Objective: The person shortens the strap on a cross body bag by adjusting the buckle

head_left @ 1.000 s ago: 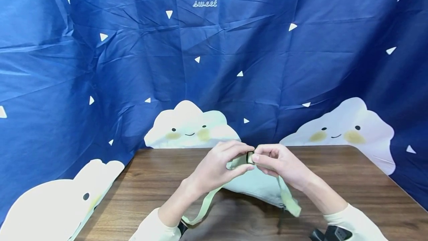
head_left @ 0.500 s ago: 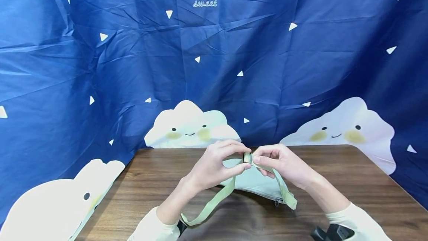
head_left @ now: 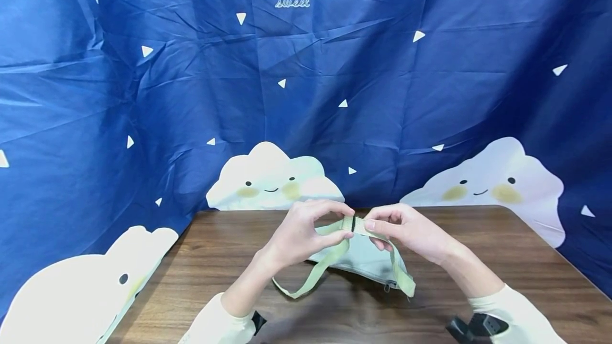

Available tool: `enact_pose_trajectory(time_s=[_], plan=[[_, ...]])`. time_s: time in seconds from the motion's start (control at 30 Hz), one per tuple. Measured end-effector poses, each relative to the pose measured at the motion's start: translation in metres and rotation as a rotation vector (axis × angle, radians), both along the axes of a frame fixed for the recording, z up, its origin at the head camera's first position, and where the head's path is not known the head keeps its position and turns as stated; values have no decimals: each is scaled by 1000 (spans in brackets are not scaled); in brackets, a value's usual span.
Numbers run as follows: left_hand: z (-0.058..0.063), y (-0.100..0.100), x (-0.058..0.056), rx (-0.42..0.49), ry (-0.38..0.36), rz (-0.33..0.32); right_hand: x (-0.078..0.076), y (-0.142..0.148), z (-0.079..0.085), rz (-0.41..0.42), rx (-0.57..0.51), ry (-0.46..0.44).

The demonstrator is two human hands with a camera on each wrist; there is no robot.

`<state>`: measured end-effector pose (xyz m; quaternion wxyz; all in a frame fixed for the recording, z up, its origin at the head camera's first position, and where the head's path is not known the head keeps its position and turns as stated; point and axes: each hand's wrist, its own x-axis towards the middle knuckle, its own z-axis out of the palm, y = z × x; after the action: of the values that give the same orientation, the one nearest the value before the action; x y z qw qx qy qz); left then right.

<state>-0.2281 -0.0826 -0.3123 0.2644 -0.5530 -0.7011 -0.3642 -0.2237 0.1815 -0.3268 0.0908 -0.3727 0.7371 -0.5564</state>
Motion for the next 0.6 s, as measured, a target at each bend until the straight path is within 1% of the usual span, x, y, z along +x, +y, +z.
enact_pose_trajectory(time_s=[0.1,0.2,0.3,0.43,0.53,0.6], plan=[[1,-1,0,0,-26,-18,-2,4,-1,-9,-6,13],[-1,0,0,-11,-65,-38,-3,4,-2,1,-10,44],[-4,3,-1,-48,-48,-6,-2,0,-3,4,-11,63],[-4,3,-1,-76,21,52,-2,-4,-3,11,-24,57],[-1,1,-1,-50,14,39,-2,-1,-2,10,-36,45],[2,-1,-1,-23,-5,28,-4,3,-2,1,-45,36]])
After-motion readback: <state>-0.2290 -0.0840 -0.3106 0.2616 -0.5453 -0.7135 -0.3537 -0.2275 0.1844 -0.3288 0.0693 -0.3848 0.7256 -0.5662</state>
